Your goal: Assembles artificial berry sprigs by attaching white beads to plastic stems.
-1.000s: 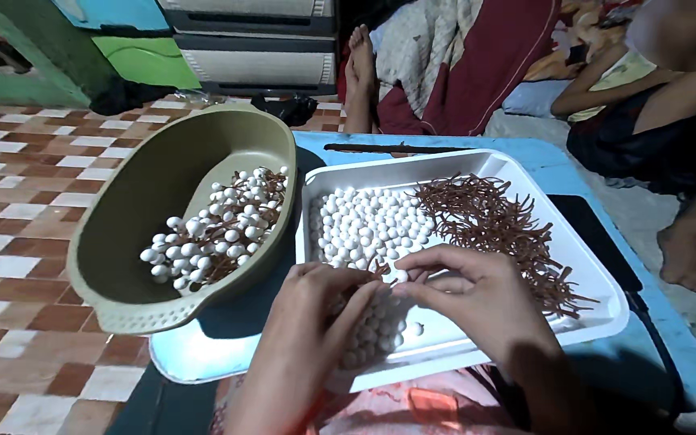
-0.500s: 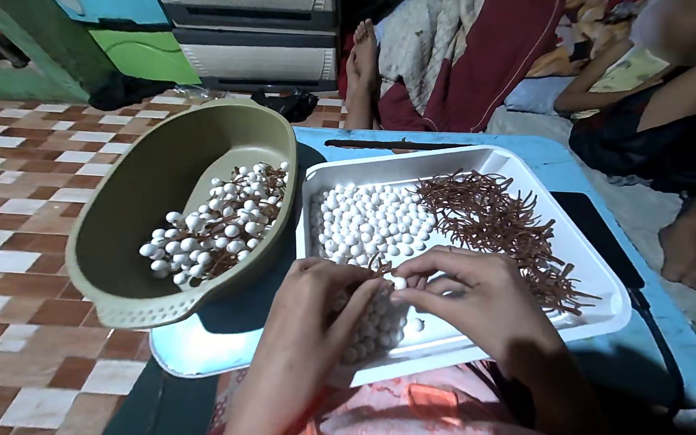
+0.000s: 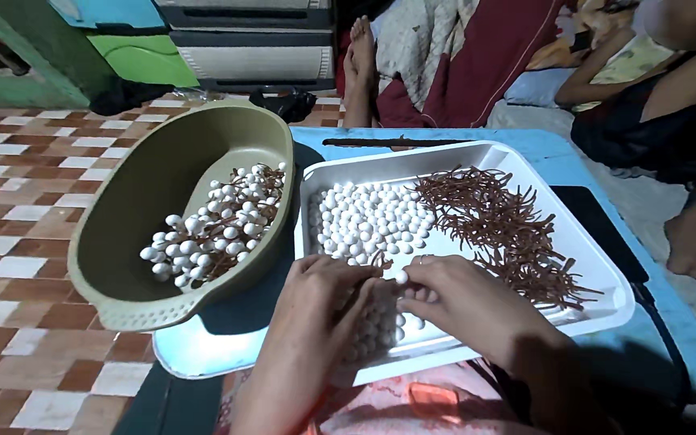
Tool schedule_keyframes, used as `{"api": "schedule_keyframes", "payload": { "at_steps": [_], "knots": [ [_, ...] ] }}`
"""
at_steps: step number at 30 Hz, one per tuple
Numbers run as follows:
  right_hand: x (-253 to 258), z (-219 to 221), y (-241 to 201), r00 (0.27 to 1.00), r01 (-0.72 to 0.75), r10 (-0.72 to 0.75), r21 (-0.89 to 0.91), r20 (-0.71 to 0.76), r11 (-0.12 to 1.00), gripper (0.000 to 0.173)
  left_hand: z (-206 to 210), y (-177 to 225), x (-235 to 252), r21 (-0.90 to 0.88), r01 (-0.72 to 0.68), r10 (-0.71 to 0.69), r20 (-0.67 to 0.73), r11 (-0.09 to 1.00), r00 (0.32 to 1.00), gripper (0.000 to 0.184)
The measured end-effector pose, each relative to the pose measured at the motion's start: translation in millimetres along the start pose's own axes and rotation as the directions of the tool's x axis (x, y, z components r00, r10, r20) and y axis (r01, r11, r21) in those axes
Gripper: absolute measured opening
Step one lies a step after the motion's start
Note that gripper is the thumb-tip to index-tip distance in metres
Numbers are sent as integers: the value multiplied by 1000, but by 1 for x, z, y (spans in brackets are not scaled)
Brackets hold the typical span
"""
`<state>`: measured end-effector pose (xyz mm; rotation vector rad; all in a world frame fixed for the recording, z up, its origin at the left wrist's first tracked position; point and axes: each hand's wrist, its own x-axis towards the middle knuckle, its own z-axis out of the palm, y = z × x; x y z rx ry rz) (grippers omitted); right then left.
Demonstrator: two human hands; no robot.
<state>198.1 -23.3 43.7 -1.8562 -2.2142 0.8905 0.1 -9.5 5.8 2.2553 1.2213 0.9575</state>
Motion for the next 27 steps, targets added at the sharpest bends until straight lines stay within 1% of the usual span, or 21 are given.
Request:
{"api": "schedule_keyframes", "payload": {
  "at_steps": [2, 5, 7, 11, 15, 21, 27],
  "knots": [
    [-4, 5, 10, 984, 73, -63, 56, -166, 996, 12, 0, 0, 0, -1, -1, 1, -1, 1000, 1000, 23],
    [-7, 11, 17, 896, 183, -101, 153, -433, 971, 13, -2, -1, -1, 0, -6, 6, 23, 1000, 1000, 26],
    [-9, 10, 17, 865, 240, -91, 247, -494, 939, 16, 0, 0, -1, 1, -17, 17, 29, 1000, 999, 27],
    [-10, 9, 18, 863, 289, -84, 352, -498, 890, 18, -1, -1, -1, -24, -38, 39, 24, 999, 999, 28],
    [-12, 7, 19, 881, 319, -92, 439, -463, 840, 19, -4, -2, -1, -81, -45, 48, 30, 996, 998, 29],
    [-12, 6, 16, 891, 298, -45, 508, -452, 808, 16, -6, -1, 0, -126, -52, 57, 37, 991, 998, 30],
    [-13, 6, 15, 896, 281, -23, 525, -443, 803, 14, -7, 0, -1, -148, -51, 58, 39, 988, 998, 30]
  ]
}}
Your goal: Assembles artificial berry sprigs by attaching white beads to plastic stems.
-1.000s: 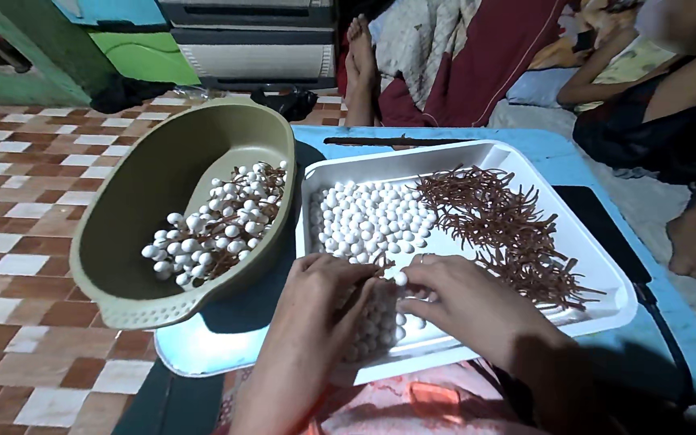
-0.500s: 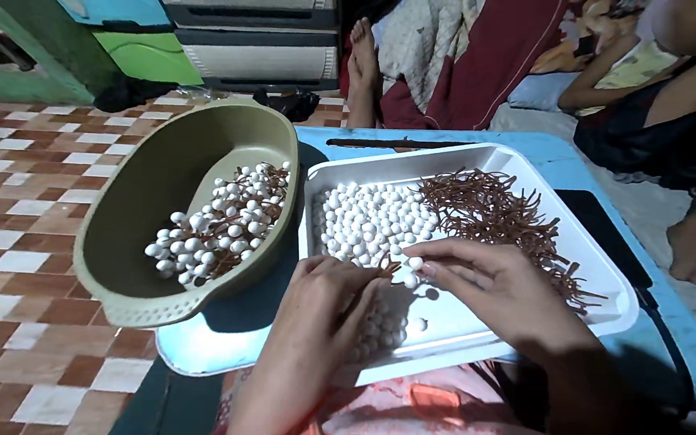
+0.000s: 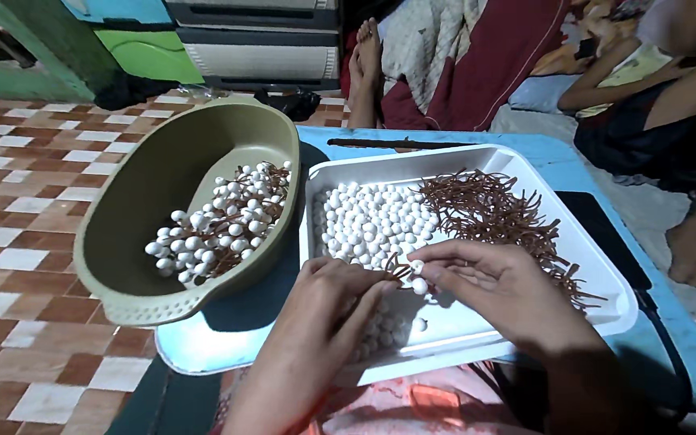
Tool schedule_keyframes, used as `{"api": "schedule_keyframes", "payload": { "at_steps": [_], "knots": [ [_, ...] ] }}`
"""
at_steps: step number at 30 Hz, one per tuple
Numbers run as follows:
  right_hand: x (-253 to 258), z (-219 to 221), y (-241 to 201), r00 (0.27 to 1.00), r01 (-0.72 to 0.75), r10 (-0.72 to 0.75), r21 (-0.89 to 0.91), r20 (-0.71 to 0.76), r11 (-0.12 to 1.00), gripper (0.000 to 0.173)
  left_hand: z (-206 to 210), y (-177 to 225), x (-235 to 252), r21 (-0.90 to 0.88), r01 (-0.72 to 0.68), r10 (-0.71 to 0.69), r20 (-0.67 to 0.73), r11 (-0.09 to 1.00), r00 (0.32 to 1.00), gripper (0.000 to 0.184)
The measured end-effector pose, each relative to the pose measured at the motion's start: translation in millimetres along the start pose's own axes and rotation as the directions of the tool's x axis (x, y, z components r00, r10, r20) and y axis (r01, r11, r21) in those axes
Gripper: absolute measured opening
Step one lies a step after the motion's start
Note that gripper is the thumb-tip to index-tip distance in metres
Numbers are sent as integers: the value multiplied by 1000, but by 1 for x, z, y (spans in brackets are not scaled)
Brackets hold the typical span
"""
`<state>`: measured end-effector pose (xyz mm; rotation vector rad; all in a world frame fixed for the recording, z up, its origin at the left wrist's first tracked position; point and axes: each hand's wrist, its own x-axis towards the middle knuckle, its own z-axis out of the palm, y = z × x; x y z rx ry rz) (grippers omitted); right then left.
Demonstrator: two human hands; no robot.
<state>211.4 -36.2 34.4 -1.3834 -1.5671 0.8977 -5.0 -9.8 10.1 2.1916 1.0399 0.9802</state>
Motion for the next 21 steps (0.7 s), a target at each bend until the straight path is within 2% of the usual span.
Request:
{"api": "schedule_keyframes", "payload": {
  "at_steps": [6, 21],
  "knots": [
    [0, -1, -1, 1000, -20, 20, 2, 1, 1000, 18, -1, 0, 0, -13, 2, -2, 34, 1000, 999, 30],
    [0, -2, 0, 998, 53, -53, -25, -18, 998, 18, -1, -1, -1, -32, 12, -11, 27, 999, 1000, 29]
  ]
}}
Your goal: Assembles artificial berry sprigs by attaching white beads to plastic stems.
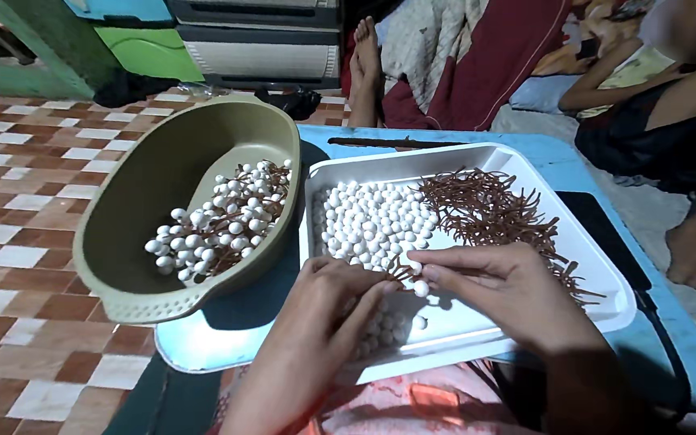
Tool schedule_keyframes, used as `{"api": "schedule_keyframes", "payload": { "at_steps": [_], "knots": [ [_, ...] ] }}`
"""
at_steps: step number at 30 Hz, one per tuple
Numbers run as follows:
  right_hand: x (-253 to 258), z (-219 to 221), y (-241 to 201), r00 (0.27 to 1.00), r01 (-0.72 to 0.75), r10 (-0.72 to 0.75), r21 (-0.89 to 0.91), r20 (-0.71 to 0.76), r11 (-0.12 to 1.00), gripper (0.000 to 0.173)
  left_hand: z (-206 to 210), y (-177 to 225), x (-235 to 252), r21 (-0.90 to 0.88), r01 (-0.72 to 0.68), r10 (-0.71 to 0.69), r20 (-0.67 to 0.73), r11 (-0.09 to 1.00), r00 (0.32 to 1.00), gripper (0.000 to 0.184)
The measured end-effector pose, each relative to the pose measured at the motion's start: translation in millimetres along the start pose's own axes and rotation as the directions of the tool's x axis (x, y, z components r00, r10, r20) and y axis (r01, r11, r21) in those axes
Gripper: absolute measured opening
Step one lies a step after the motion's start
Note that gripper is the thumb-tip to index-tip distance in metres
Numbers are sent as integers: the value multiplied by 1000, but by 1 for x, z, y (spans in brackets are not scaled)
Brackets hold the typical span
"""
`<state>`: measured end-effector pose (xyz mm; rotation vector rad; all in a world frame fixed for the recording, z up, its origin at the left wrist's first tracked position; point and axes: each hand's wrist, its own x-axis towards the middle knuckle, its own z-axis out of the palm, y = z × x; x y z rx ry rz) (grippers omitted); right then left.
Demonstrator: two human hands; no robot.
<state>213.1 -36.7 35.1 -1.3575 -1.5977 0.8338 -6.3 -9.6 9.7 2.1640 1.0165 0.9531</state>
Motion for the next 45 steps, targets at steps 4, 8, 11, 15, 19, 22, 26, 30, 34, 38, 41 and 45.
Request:
{"api": "schedule_keyframes", "payload": {
  "at_steps": [4, 8, 11, 15, 19, 22, 26, 30, 34, 38, 41, 45],
  "knots": [
    [0, 0, 1, 1000, 15, -15, 35, -17, 999, 17, 0, 0, 1, -4, -14, 14, 1, 1000, 1000, 29],
    [1, 1, 1, 1000, 22, -21, 32, -20, 999, 14, -1, 0, 1, -1, -10, 10, 4, 1000, 1000, 28],
    [1, -1, 1, 999, 32, -31, 28, -18, 999, 13, 0, 0, 1, 6, -10, 10, -2, 1000, 1000, 28],
    [1, 0, -1, 1000, 0, 1, 34, -26, 999, 13, -2, 0, 0, -4, -6, 6, 10, 1000, 1000, 28],
    [1, -1, -1, 1000, -18, 18, 9, -22, 1000, 13, -1, 0, 0, 3, -23, 23, 2, 1000, 1000, 28],
    [2, -1, -3, 998, -50, 51, 45, -20, 998, 13, -1, 0, 1, -9, -47, 47, 14, 999, 999, 28],
    [2, -1, -2, 999, -50, 51, 79, -17, 996, 12, 1, 1, 2, -18, -61, 62, 11, 998, 998, 29],
    [2, -1, -2, 999, -46, 46, 72, 2, 996, 12, 1, 2, 2, -11, -60, 60, -2, 998, 998, 29],
    [3, -9, 4, 991, -62, 61, 5, 119, 998, 34, -4, 0, 4, -40, -8, 8, -15, 999, 1000, 26],
    [12, -16, 1, 877, -179, 323, -382, 356, 907, 21, -7, -2, 4, -28, 37, -37, 10, 999, 999, 24],
    [20, -15, -4, 759, -152, 422, -496, 496, 855, 16, -2, 1, 2, 36, 55, -54, -15, 998, 998, 24],
    [16, -13, 0, 838, -84, 330, -493, 436, 866, 14, 0, 2, 3, 70, 27, -24, -39, 997, 999, 24]
  ]
}}
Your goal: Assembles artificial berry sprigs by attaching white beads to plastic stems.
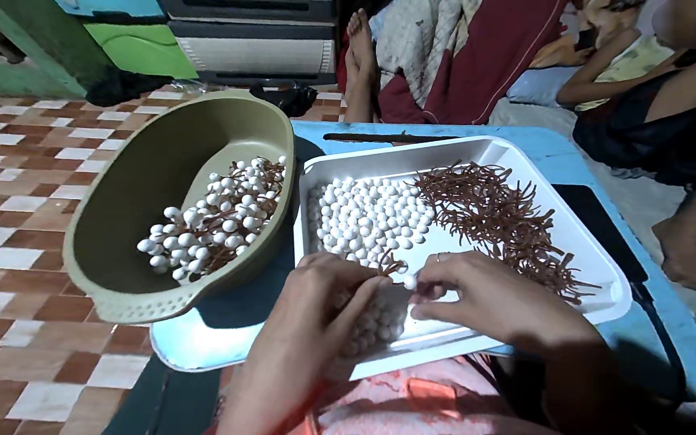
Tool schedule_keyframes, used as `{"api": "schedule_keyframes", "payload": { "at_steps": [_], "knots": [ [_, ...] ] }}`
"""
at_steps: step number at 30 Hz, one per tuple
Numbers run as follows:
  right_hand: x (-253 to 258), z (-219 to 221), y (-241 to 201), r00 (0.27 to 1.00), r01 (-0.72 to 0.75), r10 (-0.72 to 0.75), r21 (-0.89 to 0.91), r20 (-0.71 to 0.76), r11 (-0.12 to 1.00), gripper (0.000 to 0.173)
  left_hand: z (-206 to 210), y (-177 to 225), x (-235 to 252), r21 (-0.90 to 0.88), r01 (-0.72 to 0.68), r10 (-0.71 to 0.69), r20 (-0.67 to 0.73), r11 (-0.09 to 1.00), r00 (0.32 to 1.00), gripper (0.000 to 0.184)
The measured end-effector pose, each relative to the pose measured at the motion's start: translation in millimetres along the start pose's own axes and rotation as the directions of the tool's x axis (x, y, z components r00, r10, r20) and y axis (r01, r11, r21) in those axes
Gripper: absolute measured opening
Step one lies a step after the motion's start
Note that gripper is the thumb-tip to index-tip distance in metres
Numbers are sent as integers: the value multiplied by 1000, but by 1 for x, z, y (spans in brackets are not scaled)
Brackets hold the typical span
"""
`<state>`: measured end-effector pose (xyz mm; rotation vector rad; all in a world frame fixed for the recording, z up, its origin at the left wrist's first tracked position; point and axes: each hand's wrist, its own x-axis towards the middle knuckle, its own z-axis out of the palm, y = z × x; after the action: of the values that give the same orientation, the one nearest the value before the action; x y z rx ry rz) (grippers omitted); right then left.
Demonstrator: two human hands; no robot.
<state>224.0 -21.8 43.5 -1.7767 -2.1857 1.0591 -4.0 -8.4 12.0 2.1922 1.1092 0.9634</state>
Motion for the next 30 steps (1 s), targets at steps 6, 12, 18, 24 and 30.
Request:
{"api": "schedule_keyframes", "payload": {
  "at_steps": [6, 12, 18, 24, 30],
  "knots": [
    [-4, 11, 13, 847, 273, -137, 200, -513, 941, 13, 1, -1, 1, -7, -9, 9, -19, 1000, 1000, 19],
    [-5, 13, 8, 800, 401, -207, 245, -563, 883, 21, 3, -1, 0, 37, -33, 33, -1, 999, 999, 21],
    [-4, 14, 10, 794, 404, -240, 190, -559, 895, 16, 6, -1, 0, 56, -71, 72, -20, 996, 997, 22],
    [-4, 15, 11, 793, 396, -239, 178, -560, 901, 15, 5, -1, 0, 45, -83, 84, -14, 996, 996, 23],
    [-2, 16, 12, 784, 405, -263, 143, -562, 903, 14, 6, -2, 1, 61, -106, 106, -2, 992, 994, 25]
  ]
}}
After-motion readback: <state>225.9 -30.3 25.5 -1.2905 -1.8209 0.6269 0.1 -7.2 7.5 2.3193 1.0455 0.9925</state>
